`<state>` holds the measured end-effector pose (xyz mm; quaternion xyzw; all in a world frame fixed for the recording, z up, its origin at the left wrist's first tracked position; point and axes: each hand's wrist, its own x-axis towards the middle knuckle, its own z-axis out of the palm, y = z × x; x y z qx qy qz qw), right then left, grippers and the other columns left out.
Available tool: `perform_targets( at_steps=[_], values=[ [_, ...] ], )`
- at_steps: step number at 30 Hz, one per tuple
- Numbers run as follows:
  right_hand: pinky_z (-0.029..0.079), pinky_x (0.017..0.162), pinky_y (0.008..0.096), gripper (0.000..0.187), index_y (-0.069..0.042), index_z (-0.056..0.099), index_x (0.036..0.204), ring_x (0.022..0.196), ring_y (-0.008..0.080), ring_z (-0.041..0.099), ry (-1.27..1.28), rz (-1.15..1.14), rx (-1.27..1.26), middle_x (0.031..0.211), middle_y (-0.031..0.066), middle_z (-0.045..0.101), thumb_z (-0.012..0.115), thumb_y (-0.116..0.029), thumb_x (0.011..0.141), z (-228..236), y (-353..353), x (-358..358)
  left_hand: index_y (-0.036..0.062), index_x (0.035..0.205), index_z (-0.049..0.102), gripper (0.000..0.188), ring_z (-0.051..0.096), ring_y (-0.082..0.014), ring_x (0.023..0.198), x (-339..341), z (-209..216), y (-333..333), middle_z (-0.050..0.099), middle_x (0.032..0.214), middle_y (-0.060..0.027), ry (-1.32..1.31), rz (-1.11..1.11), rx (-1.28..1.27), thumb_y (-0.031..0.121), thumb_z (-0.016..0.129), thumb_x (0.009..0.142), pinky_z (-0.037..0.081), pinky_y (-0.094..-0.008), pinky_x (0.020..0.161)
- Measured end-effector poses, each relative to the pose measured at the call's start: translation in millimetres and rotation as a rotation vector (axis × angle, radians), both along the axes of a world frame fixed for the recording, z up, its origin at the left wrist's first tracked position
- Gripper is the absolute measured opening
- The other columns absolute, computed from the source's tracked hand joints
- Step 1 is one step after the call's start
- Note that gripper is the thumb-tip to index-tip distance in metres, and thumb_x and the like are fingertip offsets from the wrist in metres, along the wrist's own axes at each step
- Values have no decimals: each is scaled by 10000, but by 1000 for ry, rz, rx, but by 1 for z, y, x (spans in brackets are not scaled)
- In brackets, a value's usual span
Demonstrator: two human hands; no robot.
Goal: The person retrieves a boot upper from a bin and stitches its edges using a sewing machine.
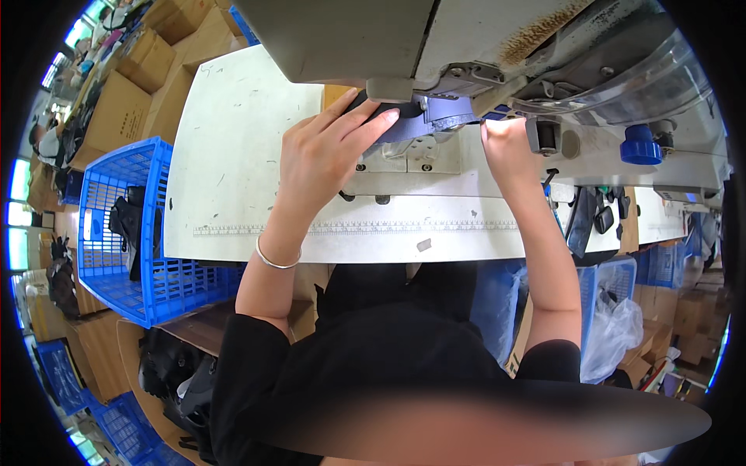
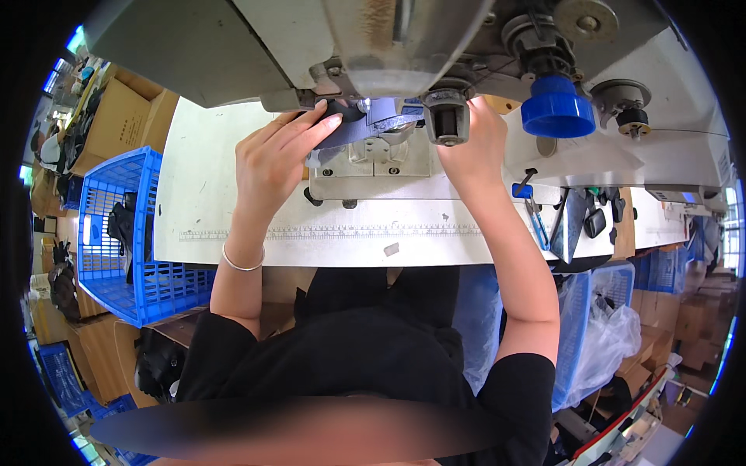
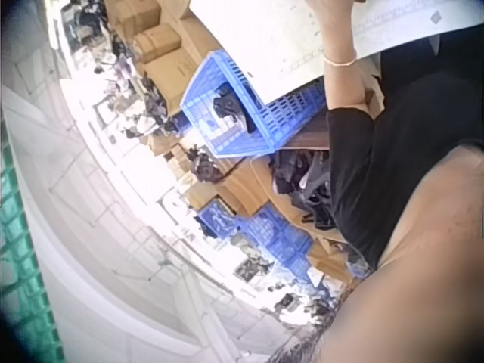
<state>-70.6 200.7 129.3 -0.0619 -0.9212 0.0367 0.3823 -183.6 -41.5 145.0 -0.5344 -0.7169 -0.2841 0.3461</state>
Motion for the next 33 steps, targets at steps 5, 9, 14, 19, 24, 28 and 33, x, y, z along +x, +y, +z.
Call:
perform_targets(
  at_steps=[5, 9, 14, 19, 24, 28, 33],
  values=[
    [414, 601, 429, 154, -34, 612, 746, 701, 330, 558, -61, 41, -154, 743, 129, 573, 671, -156, 670, -20, 20, -12, 138, 976, 697, 363, 667, -191, 813, -10, 4, 3, 703, 926, -23, -26, -2, -21, -6, 632, 649, 520, -266, 608],
    [415, 601, 426, 161, -33, 610, 732, 693, 332, 558, -46, 56, -171, 734, 132, 568, 675, -165, 668, -27, 23, -16, 158, 946, 681, 286, 663, -168, 868, -11, 7, 3, 695, 917, 15, -63, 5, -67, 40, 645, 688, 521, -271, 622],
    [417, 597, 430, 168, -36, 614, 722, 683, 330, 563, -45, -4, -131, 738, 120, 573, 687, -174, 662, -19, 13, -13, 157, 948, 679, 296, 661, -169, 874, -12, 7, 4, 695, 923, 16, -73, 10, -41, 35, 643, 681, 524, -275, 627],
    [454, 740, 400, 216, -9, 635, 918, 850, 326, 566, 8, -74, -139, 916, 137, 597, 643, -60, 708, -10, -17, 3, 160, 959, 676, 299, 663, -181, 905, -14, 3, 6, 697, 941, 13, -72, 9, -36, 38, 641, 688, 528, -282, 639],
    [438, 895, 348, 329, 0, 567, 1174, 1112, 234, 525, 366, 316, -711, 1212, 121, 554, 579, -37, 847, -14, -87, 35, 121, 991, 723, 372, 648, -161, 694, -10, -5, 10, 700, 836, -39, 19, 40, 57, -6, 628, 654, 509, -251, 584],
    [436, 826, 274, 226, -24, 569, 1145, 965, 122, 525, 52, 706, -1862, 1123, 40, 574, 518, -130, 951, -15, -133, 16, 124, 1020, 714, 347, 677, -208, 783, 18, -21, -3, 708, 910, -47, -14, 231, 55, 13, 624, 703, 524, -276, 625],
    [444, 768, 235, 122, -61, 583, 984, 874, 53, 528, 167, 811, -2231, 996, -16, 591, 534, -171, 962, -3, -154, -34, 146, 1151, 655, 360, 636, -283, 1029, 86, -35, -40, 659, 1131, -57, -37, 524, 25, 166, 643, 791, 530, -336, 722]
  ],
)
